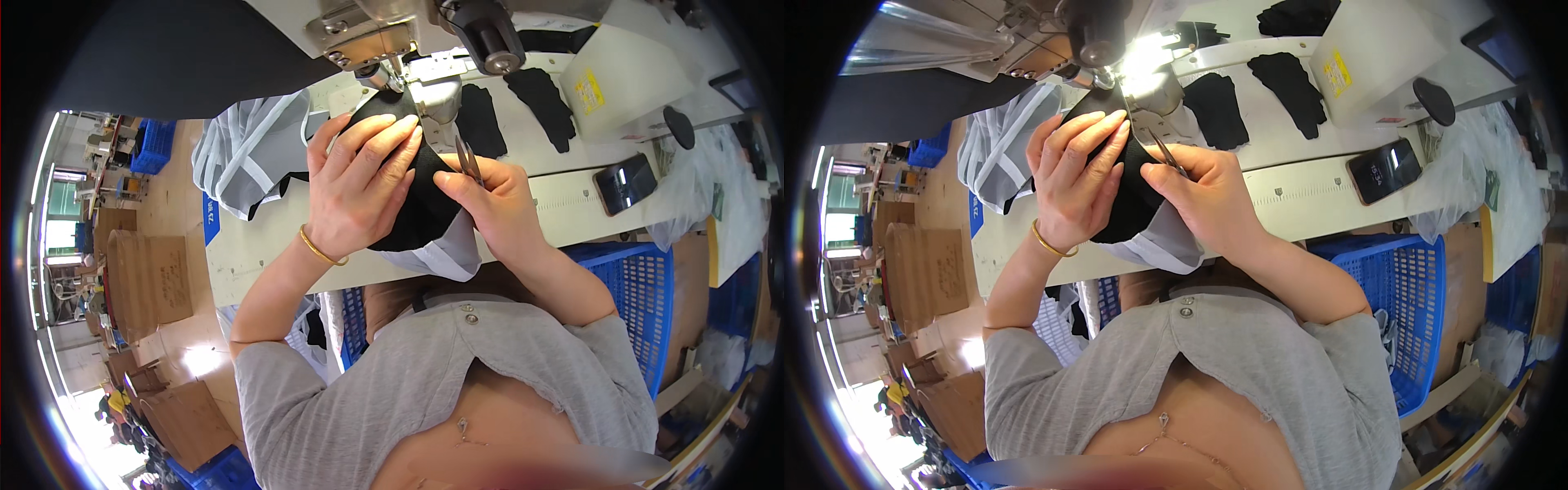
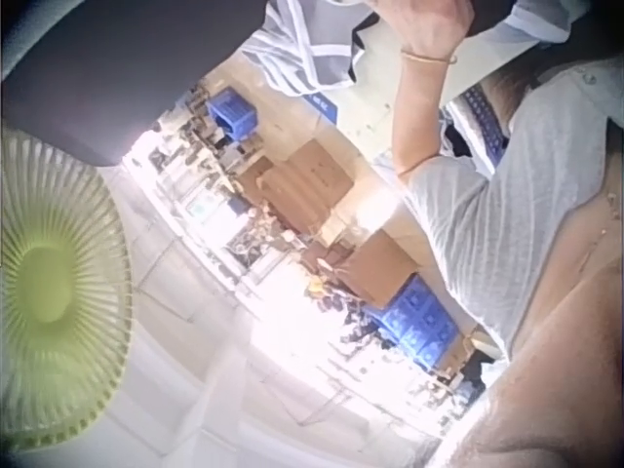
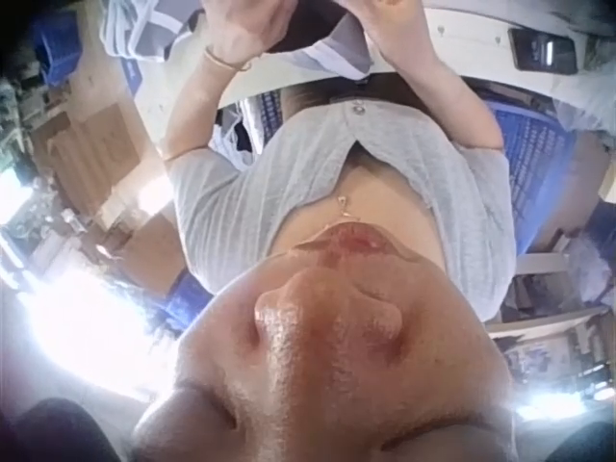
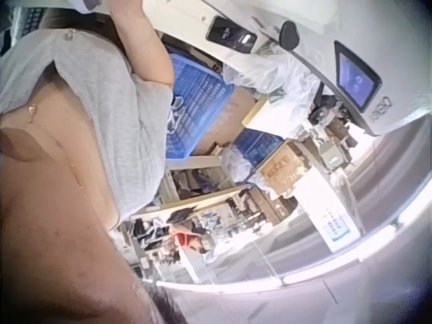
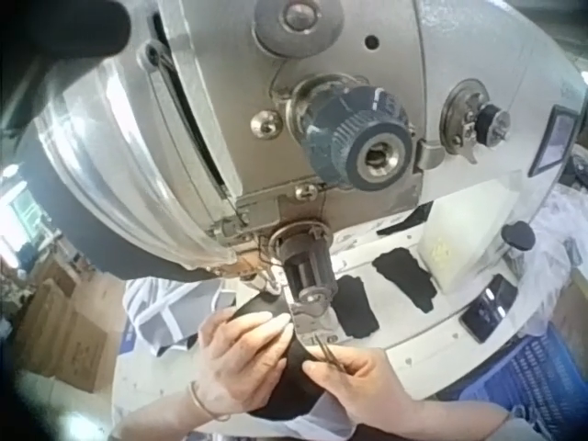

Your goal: The recorder uses an industrial sewing machine to stitch together components of a shoe upper.

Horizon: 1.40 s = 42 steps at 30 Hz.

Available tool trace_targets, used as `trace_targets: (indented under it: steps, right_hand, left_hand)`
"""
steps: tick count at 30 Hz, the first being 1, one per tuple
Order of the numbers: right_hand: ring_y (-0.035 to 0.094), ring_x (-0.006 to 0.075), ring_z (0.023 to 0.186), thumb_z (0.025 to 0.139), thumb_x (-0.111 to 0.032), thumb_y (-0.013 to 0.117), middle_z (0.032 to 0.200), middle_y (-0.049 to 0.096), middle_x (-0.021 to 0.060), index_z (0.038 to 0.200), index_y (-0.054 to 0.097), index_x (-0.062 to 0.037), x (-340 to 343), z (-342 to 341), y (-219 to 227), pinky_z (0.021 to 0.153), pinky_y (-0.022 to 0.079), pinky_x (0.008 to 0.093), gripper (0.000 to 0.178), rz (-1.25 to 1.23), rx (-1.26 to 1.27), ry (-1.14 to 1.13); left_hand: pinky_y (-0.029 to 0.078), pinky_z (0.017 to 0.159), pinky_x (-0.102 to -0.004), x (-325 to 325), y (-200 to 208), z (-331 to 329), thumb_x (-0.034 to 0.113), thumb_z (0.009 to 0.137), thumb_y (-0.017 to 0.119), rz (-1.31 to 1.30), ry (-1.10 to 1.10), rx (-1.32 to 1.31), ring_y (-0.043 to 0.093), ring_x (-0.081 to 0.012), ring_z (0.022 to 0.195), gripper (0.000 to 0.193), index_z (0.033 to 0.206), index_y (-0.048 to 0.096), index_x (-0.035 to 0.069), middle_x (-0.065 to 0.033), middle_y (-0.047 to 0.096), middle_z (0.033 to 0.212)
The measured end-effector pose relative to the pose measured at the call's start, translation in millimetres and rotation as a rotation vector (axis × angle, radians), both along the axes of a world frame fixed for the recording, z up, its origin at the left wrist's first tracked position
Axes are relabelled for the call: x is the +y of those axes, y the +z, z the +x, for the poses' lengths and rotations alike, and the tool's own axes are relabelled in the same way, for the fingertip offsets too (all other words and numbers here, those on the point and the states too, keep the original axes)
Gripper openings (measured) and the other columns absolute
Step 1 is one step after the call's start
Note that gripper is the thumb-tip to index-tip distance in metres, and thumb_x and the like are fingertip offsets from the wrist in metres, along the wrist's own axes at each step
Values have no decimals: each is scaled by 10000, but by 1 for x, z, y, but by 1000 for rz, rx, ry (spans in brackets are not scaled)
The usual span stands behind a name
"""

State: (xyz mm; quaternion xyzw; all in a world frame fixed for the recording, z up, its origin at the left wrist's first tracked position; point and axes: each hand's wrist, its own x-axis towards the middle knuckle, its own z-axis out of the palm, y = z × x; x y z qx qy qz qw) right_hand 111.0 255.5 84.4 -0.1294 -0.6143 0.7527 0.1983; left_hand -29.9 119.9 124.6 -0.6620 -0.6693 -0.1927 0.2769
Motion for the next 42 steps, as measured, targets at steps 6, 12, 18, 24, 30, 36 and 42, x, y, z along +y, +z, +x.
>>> trace_targets:
  steps: [6, 12, 18, 24, 30, 36, 42]
  right_hand:
    - [411, -12, 656, 933, -190, 654, 698, 522, -94, 1097, 689, 21, -7, -1, 3, 539, 331, 187, 270, 7, 43, -26]
    - [395, -13, 638, 935, -197, 640, 666, 497, -97, 1013, 691, 33, -4, -6, 9, 522, 313, 194, 248, 46, 42, -21]
    - [357, -19, 611, 918, -178, 632, 632, 453, -103, 862, 663, 23, 2, -14, 16, 493, 273, 203, 212, 8, 77, -32]
    - [356, -9, 600, 913, -172, 635, 603, 440, -94, 746, 589, 20, 11, -25, 16, 489, 281, 216, 258, 50, 97, -26]
    - [364, -6, 595, 912, -186, 638, 604, 450, -96, 773, 615, 24, 8, -20, 15, 493, 286, 213, 253, 64, 55, -49]
    - [343, -8, 575, 913, -202, 637, 587, 434, -101, 732, 606, 10, 11, -27, 21, 483, 270, 217, 281, 54, 67, -78]
    - [310, 3, 583, 915, -210, 636, 576, 381, -97, 663, 516, -15, 18, -33, 23, 482, 247, 232, 340, 93, 75, -75]
  left_hand:
    - [332, 1050, -458, -3, 3, -7, 119, 799, 637, -26, -30, -4, 567, -265, 1146, 364, 1143, 688, 10, -88, 645, 1214]
    - [331, 1050, -460, -1, 4, -12, 114, 812, 627, -42, -25, 1, 570, -275, 1140, 356, 1147, 686, 7, -94, 645, 1213]
    - [334, 1040, -462, 10, 1, -19, 125, 795, 678, 29, -25, -11, 577, -237, 1105, 354, 1136, 690, 34, -61, 649, 1174]
    - [350, 1020, -456, 13, -1, -24, 129, 819, 669, 75, 4, 5, 577, -245, 1080, 332, 1140, 682, 43, -66, 644, 1152]
    - [396, 967, -429, 14, -2, -26, 132, 767, 696, 146, -9, 87, 594, -213, 1023, 251, 1007, 731, 70, -33, 673, 1066]
    - [377, 986, -443, 14, 0, -29, 144, 770, 702, 153, 27, 103, 591, -200, 1028, 238, 998, 732, 83, -16, 674, 1059]
    - [357, 1001, -451, 19, 1, -30, 146, 780, 704, 166, 56, 91, 580, -201, 1044, 231, 1000, 730, 82, -12, 661, 1054]
